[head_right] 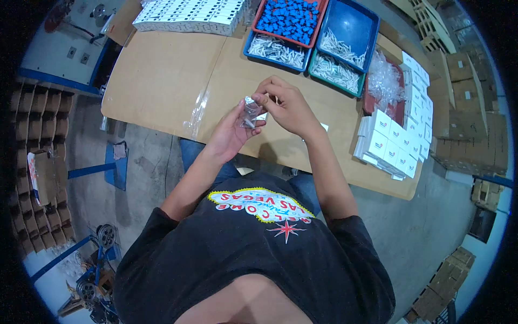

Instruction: The person assembles small electronic components into white rectangular boxes. They place a blue plastic piece and a small bag of white connectors into the box, then close the lid and stack the finished unit. The process is repeated with multiple units on a workbench.

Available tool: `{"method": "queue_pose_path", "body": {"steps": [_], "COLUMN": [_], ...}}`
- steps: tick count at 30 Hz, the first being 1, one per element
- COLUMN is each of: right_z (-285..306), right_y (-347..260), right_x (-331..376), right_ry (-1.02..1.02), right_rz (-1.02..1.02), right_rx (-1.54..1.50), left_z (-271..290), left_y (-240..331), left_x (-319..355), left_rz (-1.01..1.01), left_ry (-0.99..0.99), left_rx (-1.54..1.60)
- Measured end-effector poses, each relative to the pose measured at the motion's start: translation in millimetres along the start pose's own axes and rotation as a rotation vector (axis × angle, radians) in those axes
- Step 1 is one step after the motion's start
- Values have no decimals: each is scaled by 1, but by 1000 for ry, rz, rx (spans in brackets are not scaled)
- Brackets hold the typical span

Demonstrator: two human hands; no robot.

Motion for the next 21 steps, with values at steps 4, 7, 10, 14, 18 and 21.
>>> {"method": "queue_pose_path", "body": {"steps": [4, 7, 10, 14, 18, 21], "right_z": [6, 5, 2, -7, -16, -9], "right_y": [-1, 2, 9, -1, 25, 34], "right_x": [2, 3, 3, 3, 7, 8], "right_ry": [-12, 0, -72, -226, -281, -216], "right_rz": [-29, -77, 13, -32, 17, -79], "right_rx": [-23, -110, -34, -4, 2, -142], "left_z": [-3, -5, -2, 6, 16, 7], "left_y": [0, 1, -2, -8, -13, -11], "left_x": [-2, -3, -4, -7, -13, -11], "left_rz": [6, 22, 11, 5, -2, 15], "left_ry": [-12, 10, 0, 20, 29, 38], "left_rx": [-25, -25, -3, -46, -88, -66]}}
Point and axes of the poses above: each hand's wrist, its own x-axis away from the middle knuckle, its own z-axis out of the back of the hand, y = z × x, the point moved 2 cm from there along -x, towards the middle knuckle, and after that the axes turned 8 degrees about z, right-handed, at the moved point
